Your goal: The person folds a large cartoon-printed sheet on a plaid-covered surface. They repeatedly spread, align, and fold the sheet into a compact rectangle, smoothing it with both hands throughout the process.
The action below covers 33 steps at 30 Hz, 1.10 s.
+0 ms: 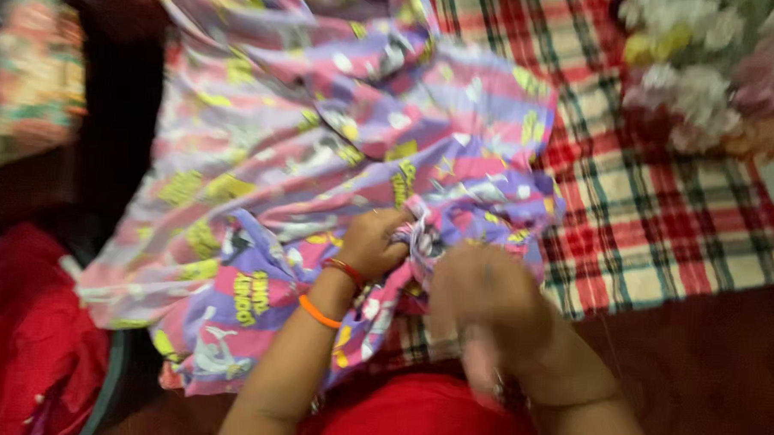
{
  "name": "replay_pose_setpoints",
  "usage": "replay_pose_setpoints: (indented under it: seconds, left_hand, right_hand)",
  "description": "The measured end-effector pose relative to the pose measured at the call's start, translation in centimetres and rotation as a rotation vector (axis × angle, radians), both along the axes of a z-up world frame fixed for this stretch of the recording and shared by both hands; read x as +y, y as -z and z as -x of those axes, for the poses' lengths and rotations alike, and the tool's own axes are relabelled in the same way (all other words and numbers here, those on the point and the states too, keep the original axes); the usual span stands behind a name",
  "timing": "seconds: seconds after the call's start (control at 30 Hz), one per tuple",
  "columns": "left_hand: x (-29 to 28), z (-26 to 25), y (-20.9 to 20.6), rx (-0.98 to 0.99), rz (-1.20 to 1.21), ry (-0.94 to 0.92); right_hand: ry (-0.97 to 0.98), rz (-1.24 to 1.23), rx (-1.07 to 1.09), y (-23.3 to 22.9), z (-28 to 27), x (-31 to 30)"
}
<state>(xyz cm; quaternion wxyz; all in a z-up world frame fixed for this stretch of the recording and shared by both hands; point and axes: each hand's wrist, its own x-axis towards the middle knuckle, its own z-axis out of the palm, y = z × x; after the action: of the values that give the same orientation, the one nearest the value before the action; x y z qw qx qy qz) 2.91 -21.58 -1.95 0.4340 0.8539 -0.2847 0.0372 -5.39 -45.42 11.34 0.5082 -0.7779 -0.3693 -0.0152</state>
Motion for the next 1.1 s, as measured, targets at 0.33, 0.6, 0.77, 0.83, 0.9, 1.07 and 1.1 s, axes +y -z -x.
replay_pose_setpoints:
  seconds: [0.33, 0.6, 0.77, 0.83, 0.9, 1.07, 1.1]
  left_hand:
    - [-0.7, -0.2, -3.0, 0.148, -0.035, -0.045]
    - [-1.5, 0.8, -3.2, 0.206, -0.325, 0.105]
    - [-2.0, 2.8, -4.9, 0.367, -0.350, 0.066]
    - [-1.9, 2.5, -5.6, 0.387, -0.307, 0.099]
    - [-1.7, 2.4, -6.0, 0.436, -0.283, 0.140]
    - [-1.4, 2.8, -6.1, 0.501, -0.206, 0.273]
    - [-1.3, 2.9, -6.1, 0.522, -0.220, 0.261]
  right_hand:
    - [-0.101, -0.057, 0.295, -0.7, 3.0, 0.8]
    - [0.098, -0.054, 0.157, 1.2, -8.4, 5.0]
    - [0.514, 0.375, -0.086, 8.8, -21.2, 2.1]
    - [0.562, 0.619, -0.024, 10.5, -22.2, 2.3]
    - [0.460, 0.616, 0.118, 11.5, -21.5, 2.4]
    - [0.329, 0.906, 0.293, 11.8, -20.7, -2.5]
    - [0.338, 1.033, 0.427, 11.5, -20.8, -4.4]
